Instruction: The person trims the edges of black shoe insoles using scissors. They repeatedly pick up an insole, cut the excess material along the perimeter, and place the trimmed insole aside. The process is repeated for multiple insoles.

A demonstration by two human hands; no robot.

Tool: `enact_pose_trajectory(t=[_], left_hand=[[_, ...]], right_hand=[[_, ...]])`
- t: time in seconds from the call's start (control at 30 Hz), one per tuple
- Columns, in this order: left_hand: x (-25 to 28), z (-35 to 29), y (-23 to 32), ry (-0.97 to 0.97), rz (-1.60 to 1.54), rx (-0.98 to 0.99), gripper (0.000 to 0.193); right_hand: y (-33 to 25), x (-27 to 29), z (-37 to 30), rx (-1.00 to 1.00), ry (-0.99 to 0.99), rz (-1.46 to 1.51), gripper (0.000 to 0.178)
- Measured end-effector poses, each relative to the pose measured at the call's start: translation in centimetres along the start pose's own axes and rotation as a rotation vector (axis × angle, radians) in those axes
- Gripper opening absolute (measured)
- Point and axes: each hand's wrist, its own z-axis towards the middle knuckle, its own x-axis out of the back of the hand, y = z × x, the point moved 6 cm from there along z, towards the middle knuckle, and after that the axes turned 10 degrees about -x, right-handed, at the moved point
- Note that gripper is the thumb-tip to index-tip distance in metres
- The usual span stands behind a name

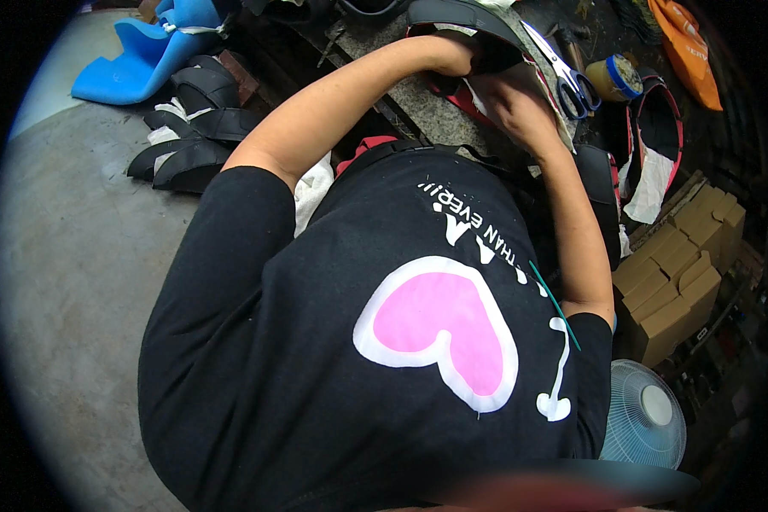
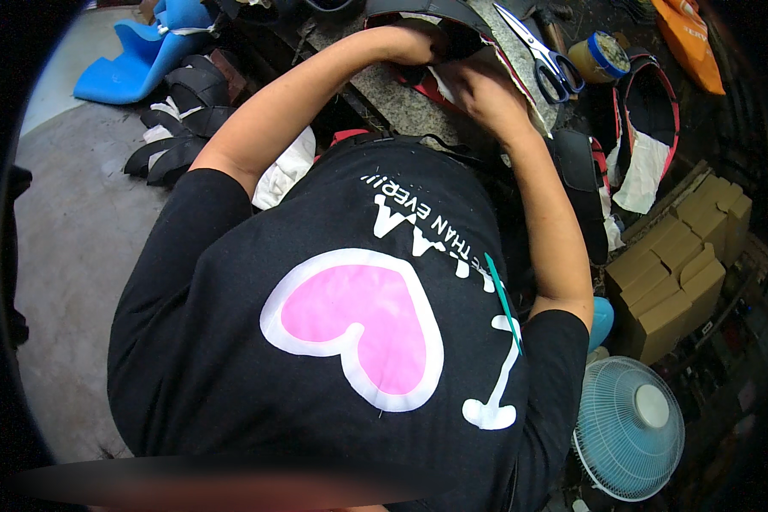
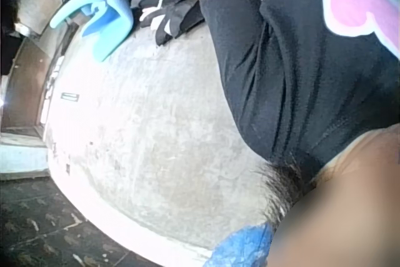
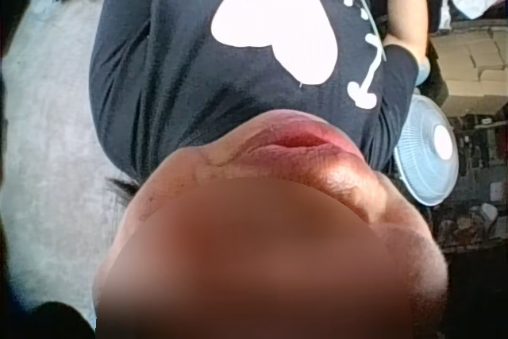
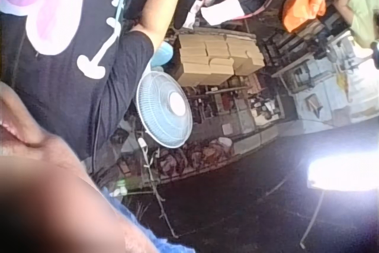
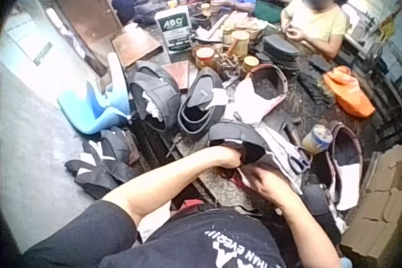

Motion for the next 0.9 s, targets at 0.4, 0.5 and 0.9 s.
enact_pose_trajectory(t=[0.4, 0.5, 0.9], left_hand=[[-0.4, -1.2, 0.1, 0.056, -0.075, 0.045, 0.032], [-0.7, -2.5, 1.4, 0.070, 0.096, -0.059, 0.032], [-1.5, -1.4, 0.2, -0.046, 0.308, -0.207, 0.030]], right_hand=[[-1.8, -1.8, -0.4, 0.341, -0.005, -0.145, 0.031], [-1.8, -1.3, -0.7, 0.285, -0.018, -0.086, 0.034], [-1.4, -2.4, -0.4, 0.290, 0.027, -0.130, 0.043]])
